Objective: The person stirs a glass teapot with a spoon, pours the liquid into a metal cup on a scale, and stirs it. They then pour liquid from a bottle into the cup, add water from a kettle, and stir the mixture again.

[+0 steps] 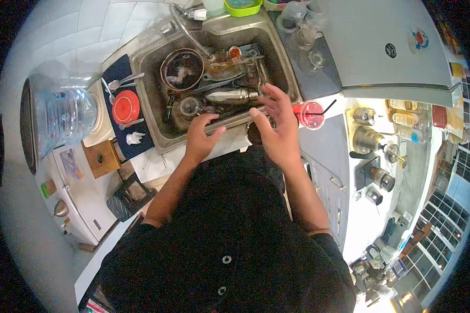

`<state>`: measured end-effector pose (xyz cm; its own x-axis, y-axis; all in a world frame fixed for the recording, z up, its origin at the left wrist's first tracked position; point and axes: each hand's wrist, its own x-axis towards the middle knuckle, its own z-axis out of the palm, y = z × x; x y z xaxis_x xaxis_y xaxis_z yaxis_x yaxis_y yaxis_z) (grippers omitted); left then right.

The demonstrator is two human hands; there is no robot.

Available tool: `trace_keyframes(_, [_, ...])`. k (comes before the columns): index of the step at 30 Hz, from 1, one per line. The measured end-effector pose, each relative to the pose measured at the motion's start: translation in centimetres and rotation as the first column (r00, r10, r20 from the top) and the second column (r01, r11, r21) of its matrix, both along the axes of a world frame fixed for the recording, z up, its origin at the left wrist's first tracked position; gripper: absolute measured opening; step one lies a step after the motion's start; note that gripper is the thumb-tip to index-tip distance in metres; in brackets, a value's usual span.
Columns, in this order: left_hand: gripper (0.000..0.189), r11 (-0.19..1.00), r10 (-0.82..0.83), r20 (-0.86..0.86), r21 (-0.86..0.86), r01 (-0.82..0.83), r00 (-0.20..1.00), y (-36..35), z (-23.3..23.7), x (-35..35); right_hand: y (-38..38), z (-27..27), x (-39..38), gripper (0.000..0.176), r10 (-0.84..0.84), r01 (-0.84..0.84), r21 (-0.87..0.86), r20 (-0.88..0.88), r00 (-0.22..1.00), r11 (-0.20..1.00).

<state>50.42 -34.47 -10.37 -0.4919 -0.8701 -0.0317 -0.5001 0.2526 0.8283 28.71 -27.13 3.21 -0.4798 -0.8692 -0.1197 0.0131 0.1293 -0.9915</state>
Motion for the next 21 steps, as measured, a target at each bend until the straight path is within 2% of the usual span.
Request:
trace_keyframes(6, [0.038, 0.998, -0.029, 0.016, 0.049, 0.028, 0.999, 2.3, 2.1, 4.2, 2.5, 0.0, 1.3, 0.059, 0.009, -0.010, -0.022, -0.010, 1.000, 1.000])
trace_keyframes(8, [0.038, 0.987, -0.028, 0.003, 0.157, 0.027, 1.000, 2.4, 2.9, 4.4, 3.2, 0.0, 1.8, 0.059, 0.004, -0.005, -0.030, -0.022, 1.000, 1.000])
trace_keyframes(9, [0.038, 0.987, -0.033, 0.003, 0.159, 0.032, 0.999, 2.4, 3.3, 4.3, 3.6, 0.2, 2.1, 0.059, -0.012, 0.011, -0.047, -0.009, 1.000, 0.999])
trace_keyframes(21, [0.035, 0.982, -0.185, -0.105, 0.008, 0.187, 0.977, 4.7, 9.1, 0.8, 10.0, -1.1, 0.3, 0.057, -0.186, 0.184, -0.162, 0.000, 0.982, 0.969])
